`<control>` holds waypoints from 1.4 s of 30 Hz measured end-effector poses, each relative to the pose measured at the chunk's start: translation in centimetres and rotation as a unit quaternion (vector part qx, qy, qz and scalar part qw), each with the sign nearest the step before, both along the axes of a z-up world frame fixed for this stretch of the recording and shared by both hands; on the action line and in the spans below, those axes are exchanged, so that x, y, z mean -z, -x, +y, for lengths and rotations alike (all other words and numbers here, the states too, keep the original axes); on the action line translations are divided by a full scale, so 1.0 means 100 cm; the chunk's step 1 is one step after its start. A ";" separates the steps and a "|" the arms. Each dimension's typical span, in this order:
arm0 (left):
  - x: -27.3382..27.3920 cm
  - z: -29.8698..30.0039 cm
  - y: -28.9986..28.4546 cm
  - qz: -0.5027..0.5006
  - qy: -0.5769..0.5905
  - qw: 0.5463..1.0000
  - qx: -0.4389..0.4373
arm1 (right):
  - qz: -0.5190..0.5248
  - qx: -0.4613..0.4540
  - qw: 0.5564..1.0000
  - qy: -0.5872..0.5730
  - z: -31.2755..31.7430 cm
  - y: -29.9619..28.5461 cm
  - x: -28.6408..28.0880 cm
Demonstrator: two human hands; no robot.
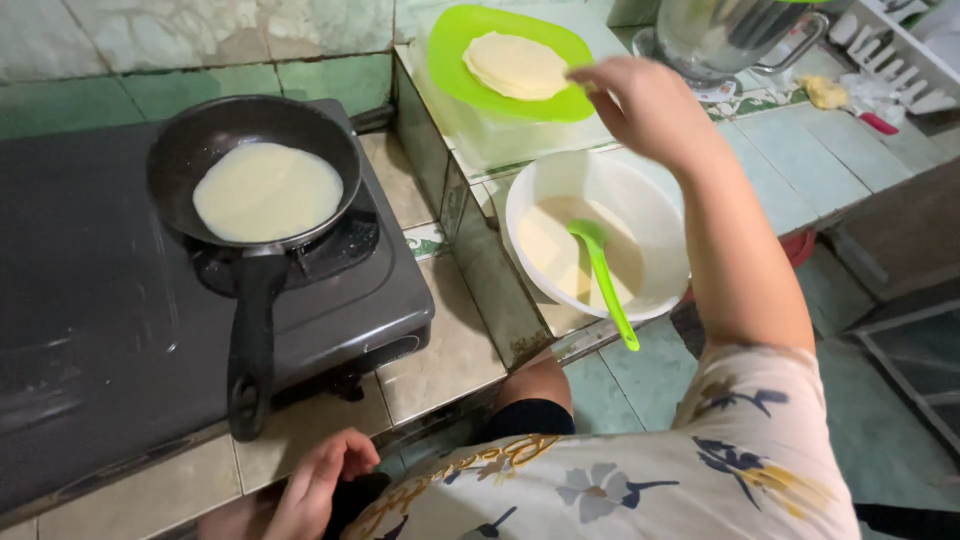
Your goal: The person prepares thin crepe wrappers on a frying pan over a gas stove.
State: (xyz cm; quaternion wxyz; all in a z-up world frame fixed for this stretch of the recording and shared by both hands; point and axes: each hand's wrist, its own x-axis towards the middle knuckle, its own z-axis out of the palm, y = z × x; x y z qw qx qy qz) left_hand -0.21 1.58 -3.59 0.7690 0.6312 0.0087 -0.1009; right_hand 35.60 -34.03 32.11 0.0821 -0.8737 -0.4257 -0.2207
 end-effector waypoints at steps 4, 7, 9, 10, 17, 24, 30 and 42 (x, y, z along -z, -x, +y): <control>-0.010 -0.008 -0.012 0.011 -0.020 1.000 0.019 | 0.091 0.076 0.992 0.031 -0.042 0.076 0.019; -0.030 -0.020 -0.023 0.042 -0.002 0.999 0.022 | 0.203 0.108 0.971 0.058 -0.055 0.114 0.033; -0.045 -0.026 -0.032 0.031 -0.030 0.998 0.039 | 0.243 -0.007 0.965 0.094 -0.064 0.125 0.041; -0.043 -0.029 -0.033 0.036 -0.031 0.998 0.045 | 0.248 -0.002 0.964 0.092 -0.064 0.127 0.045; -0.048 -0.045 -0.039 0.028 -0.047 0.995 0.081 | 0.239 -0.049 0.965 0.095 -0.060 0.125 0.052; -0.045 -0.040 -0.028 -0.002 -0.032 0.997 0.066 | 0.181 0.027 0.980 -0.077 -0.073 0.114 0.064; -0.059 -0.042 -0.025 0.020 -0.024 0.997 0.066 | 0.216 0.124 0.953 -0.172 -0.067 0.112 0.067; -0.053 -0.037 -0.026 0.011 -0.030 0.998 0.060 | 0.215 -0.082 0.970 -0.082 -0.073 0.165 0.041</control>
